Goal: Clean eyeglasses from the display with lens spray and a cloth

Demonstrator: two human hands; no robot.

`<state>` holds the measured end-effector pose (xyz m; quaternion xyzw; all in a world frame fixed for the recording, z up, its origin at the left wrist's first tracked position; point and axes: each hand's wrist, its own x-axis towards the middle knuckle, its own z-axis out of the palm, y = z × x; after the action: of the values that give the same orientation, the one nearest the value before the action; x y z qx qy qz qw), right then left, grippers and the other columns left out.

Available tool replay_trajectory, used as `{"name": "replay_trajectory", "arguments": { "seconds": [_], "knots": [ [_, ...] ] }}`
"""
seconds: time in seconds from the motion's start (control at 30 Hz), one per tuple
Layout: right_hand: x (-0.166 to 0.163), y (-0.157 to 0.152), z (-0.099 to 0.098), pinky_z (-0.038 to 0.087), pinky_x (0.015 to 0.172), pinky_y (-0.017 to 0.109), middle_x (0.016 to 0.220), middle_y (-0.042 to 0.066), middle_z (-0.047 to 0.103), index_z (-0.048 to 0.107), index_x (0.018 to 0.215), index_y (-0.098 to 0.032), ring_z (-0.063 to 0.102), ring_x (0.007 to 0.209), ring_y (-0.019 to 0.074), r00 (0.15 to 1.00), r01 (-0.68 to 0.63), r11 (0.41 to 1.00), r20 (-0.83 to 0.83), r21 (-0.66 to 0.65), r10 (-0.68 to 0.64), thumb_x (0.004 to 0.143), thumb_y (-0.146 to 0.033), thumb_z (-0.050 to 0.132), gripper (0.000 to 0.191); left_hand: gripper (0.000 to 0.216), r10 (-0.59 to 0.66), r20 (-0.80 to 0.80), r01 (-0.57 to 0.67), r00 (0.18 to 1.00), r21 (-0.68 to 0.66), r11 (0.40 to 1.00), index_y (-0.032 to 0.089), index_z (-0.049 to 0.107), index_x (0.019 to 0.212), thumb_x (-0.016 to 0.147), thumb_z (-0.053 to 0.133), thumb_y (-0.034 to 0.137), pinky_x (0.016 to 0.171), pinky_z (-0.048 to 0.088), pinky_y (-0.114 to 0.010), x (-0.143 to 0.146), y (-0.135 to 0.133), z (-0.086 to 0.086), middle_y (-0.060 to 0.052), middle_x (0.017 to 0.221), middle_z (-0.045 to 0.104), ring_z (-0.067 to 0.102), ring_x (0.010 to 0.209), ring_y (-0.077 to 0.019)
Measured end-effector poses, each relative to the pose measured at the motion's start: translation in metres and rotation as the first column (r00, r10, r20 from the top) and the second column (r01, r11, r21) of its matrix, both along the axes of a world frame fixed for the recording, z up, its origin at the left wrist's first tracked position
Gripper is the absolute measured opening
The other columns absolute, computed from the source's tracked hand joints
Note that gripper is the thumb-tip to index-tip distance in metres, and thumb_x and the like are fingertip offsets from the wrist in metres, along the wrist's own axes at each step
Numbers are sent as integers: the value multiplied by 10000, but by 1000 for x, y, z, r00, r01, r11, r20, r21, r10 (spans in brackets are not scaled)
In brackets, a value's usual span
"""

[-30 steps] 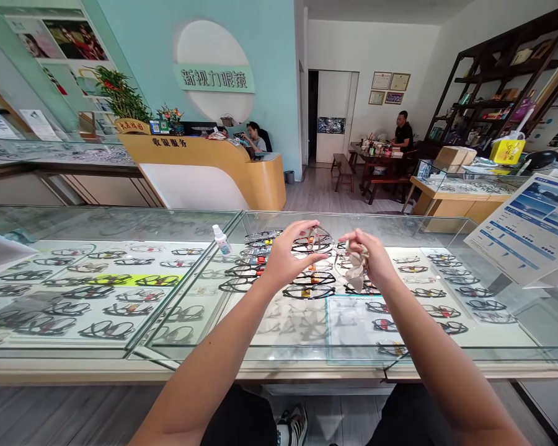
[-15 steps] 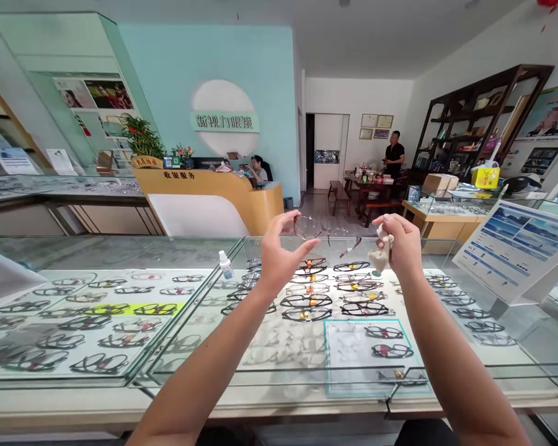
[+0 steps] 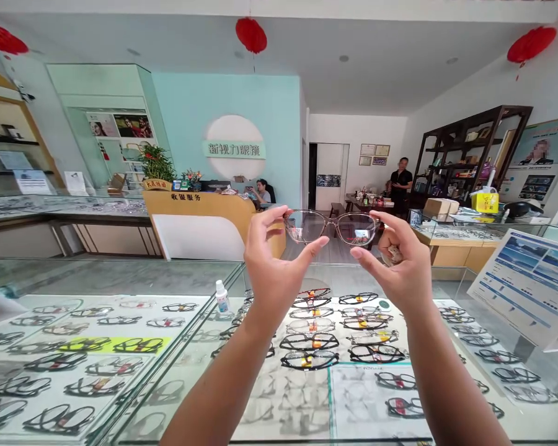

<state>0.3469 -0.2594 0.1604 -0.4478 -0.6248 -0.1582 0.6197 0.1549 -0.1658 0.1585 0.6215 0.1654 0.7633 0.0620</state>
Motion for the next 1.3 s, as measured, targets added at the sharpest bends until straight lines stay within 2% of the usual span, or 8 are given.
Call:
{"name": "replay_trajectory", "arguments": {
  "seconds": [0.27, 0.37, 0.57, 0.67, 0.8, 0.93, 1.07, 1.3],
  "knots": [
    [6, 6, 0, 418, 632, 310, 686, -71, 437, 624, 1422, -280, 438, 619, 143, 997, 79, 997, 5, -15, -79, 888, -470, 827, 602, 693, 11, -6, -12, 1000, -44, 999, 247, 642, 1247, 696, 974, 505, 912, 576, -388, 13, 5, -8, -82, 1213, 689, 684, 1109, -236],
    [8, 8, 0, 424, 628, 313, 688, -67, 444, 629, 1415, -277, 443, 615, 145, 997, 79, 997, 19, -25, -78, 874, -484, 840, 616, 675, 29, -28, -31, 999, -48, 998, 246, 649, 1222, 696, 970, 522, 905, 576, -386, 14, 8, -9, -76, 1194, 692, 687, 1094, -234],
    [10, 11, -3, 427, 629, 324, 703, -52, 440, 689, 1332, -287, 432, 616, 147, 998, 55, 998, 6, -29, -55, 878, -487, 844, 520, 681, 27, -52, -29, 998, -37, 999, 252, 649, 1223, 697, 963, 548, 876, 593, -381, 16, 7, -9, -77, 1177, 694, 691, 1076, -238],
    [11, 11, -3, 431, 630, 327, 708, -50, 445, 685, 1330, -279, 447, 622, 149, 999, 29, 999, -15, -37, -29, 853, -504, 866, 558, 700, 3, -46, -5, 999, -46, 999, 250, 647, 1241, 691, 969, 540, 875, 598, -379, 16, 7, -10, -83, 1191, 692, 692, 1086, -241],
    [13, 12, -1, 416, 613, 320, 698, -51, 426, 710, 1233, -266, 430, 618, 144, 999, 18, 999, -31, -43, -20, 860, -550, 847, 489, 686, -41, -78, 37, 996, -57, 998, 264, 656, 1263, 711, 959, 538, 905, 605, -388, 14, 12, -9, -90, 1227, 700, 692, 1133, -253],
    [16, 13, 0, 429, 630, 323, 684, -58, 417, 710, 1197, -259, 423, 611, 137, 998, 38, 999, -52, 4, -38, 860, -532, 853, 456, 619, -146, -147, 133, 978, -96, 986, 296, 679, 1272, 763, 919, 555, 942, 615, -395, 9, 21, -7, -78, 1266, 720, 705, 1132, -240],
    [19, 14, 1, 442, 639, 327, 691, -56, 420, 710, 1187, -260, 430, 614, 137, 998, 36, 999, -56, 28, -34, 856, -525, 857, 449, 593, -237, -163, 213, 958, -153, 965, 307, 694, 1303, 799, 894, 547, 950, 629, -399, 8, 27, -7, -74, 1220, 750, 728, 1109, -229],
    [22, 18, 0, 430, 637, 314, 691, -58, 440, 711, 1257, -250, 436, 619, 134, 997, 50, 998, -57, -31, -51, 853, -502, 863, 500, 584, -140, -100, 131, 985, -99, 986, 286, 734, 1241, 759, 919, 559, 924, 628, -410, 12, 29, -10, -76, 1153, 777, 742, 1047, -230]
  ]
}}
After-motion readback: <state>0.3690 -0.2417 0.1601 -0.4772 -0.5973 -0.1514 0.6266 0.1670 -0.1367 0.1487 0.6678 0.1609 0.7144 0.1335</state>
